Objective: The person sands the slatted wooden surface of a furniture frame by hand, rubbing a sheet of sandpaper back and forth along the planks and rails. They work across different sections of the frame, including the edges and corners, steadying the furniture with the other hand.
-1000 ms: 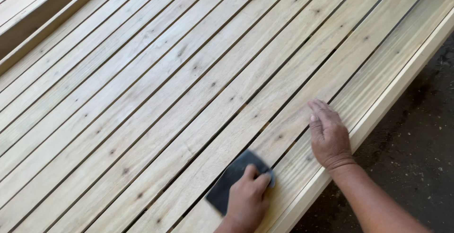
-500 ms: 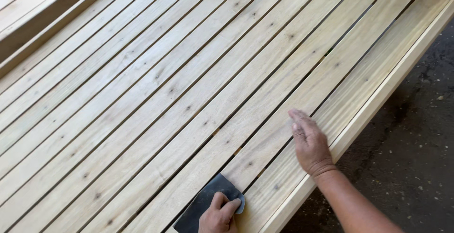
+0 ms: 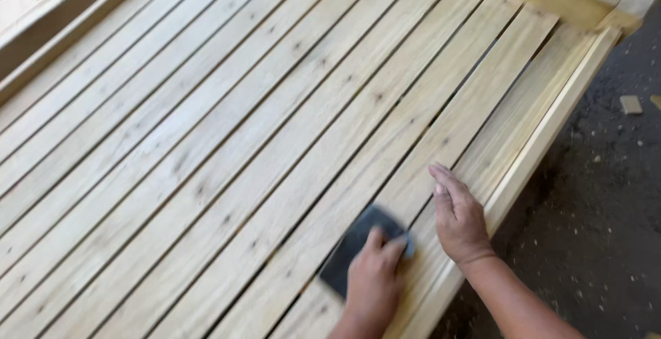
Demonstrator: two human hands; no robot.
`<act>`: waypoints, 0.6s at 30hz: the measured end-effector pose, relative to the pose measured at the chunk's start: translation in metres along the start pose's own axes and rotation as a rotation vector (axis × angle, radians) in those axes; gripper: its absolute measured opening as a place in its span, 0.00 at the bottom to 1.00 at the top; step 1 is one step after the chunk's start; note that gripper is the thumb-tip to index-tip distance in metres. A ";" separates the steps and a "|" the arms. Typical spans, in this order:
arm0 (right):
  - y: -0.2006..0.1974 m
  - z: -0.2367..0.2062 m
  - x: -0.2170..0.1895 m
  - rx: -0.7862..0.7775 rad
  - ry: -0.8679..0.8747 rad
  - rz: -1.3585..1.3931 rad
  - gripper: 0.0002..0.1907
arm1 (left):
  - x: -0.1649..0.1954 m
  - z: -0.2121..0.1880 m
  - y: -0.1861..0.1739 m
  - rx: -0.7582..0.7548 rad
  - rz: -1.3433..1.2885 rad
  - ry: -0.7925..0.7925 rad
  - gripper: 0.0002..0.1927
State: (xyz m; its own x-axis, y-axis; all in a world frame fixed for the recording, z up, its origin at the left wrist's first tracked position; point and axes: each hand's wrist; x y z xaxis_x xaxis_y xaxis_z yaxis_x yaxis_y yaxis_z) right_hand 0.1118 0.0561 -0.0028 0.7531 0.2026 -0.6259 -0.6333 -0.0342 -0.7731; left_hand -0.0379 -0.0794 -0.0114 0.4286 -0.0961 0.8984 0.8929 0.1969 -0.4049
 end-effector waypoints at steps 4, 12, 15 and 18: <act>-0.031 0.035 0.039 0.002 -0.083 -0.259 0.24 | -0.021 -0.037 -0.029 -0.097 0.081 -0.194 0.23; -0.042 0.078 0.067 0.134 0.058 -0.292 0.24 | -0.005 0.092 0.065 -0.131 0.021 -0.092 0.14; -0.038 0.077 0.063 0.199 0.034 -0.273 0.24 | 0.014 0.134 0.084 -0.132 0.027 -0.117 0.11; -0.042 0.078 0.065 0.180 0.068 -0.265 0.23 | 0.015 0.124 0.073 -0.121 -0.046 -0.130 0.14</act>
State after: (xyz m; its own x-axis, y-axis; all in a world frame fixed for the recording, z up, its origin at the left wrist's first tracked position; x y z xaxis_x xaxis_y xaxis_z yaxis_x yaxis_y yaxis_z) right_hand 0.1736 0.1474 -0.0029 0.9024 0.1151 -0.4153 -0.4302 0.1860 -0.8833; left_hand 0.0161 0.0543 -0.0066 0.3722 0.0264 0.9278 0.9247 0.0758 -0.3731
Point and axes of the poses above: each hand's wrist, its own z-axis towards the middle knuckle, its own y-axis out of the palm, x = y × z, and after that the axes turned 12 degrees about -z, right-handed
